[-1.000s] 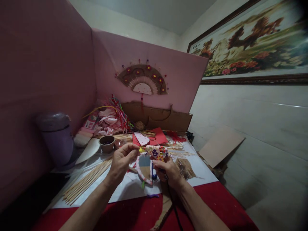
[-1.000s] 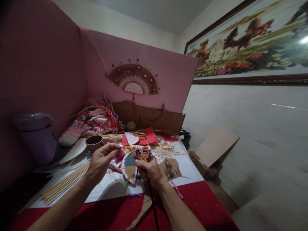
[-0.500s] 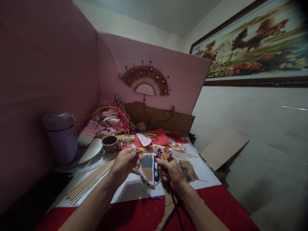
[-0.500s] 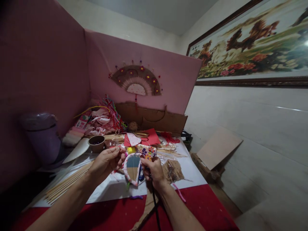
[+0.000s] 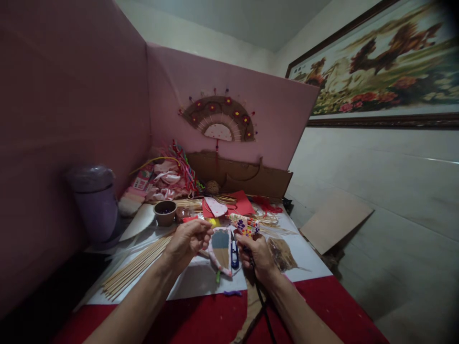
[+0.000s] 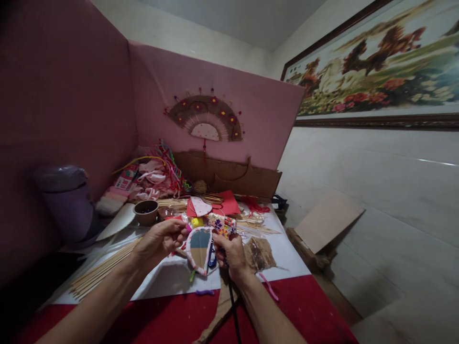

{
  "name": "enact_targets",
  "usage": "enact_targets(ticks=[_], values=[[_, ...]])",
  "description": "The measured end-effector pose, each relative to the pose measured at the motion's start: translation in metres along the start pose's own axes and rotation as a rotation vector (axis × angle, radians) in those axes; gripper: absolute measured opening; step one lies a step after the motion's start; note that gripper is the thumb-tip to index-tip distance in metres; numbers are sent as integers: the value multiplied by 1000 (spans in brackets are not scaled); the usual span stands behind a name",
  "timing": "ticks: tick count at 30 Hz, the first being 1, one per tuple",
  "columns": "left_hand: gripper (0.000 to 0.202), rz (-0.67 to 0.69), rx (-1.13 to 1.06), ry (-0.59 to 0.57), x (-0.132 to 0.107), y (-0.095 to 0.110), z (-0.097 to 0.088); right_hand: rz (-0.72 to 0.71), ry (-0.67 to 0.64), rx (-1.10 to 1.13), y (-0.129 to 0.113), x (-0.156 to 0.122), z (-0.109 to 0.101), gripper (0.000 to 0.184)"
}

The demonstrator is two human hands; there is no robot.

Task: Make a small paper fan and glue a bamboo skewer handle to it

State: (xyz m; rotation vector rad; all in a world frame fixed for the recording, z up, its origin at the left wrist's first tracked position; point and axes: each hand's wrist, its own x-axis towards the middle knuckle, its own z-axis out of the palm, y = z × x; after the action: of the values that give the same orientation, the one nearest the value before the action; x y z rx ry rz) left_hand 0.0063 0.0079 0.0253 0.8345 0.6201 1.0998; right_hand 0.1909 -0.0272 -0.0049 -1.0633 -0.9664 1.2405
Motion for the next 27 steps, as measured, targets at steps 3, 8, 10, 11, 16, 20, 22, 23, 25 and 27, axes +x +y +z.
enact_targets(ticks=[3,8,10,11,16,20,22,23,25,27], values=[[12,-18,-7,1,0,-2,-2,0,7,-5,-1,0,1,30],[14,-119,-38,-53,0,-2,-1,2,18,-10,0,0,1,32],[17,-162,-65,-53,0,0,0,-1,14,-13,1,0,0,31],[19,-178,-78,-58,0,1,1,-5,13,-13,1,1,0,32],[17,-151,-44,-58,-2,0,3,9,27,-1,0,0,1,31],[24,-81,3,-137,-4,-4,3,-2,12,0,0,-1,2,30],[30,-59,23,-170,-4,-5,3,-11,14,-12,0,0,1,29],[31,-54,27,-178,-4,-6,3,-14,17,-18,1,0,1,29],[32,-55,37,-167,-4,-7,2,-19,19,-28,2,0,0,30],[31,-49,76,-132,-3,-8,2,-22,14,-29,2,1,0,29]])
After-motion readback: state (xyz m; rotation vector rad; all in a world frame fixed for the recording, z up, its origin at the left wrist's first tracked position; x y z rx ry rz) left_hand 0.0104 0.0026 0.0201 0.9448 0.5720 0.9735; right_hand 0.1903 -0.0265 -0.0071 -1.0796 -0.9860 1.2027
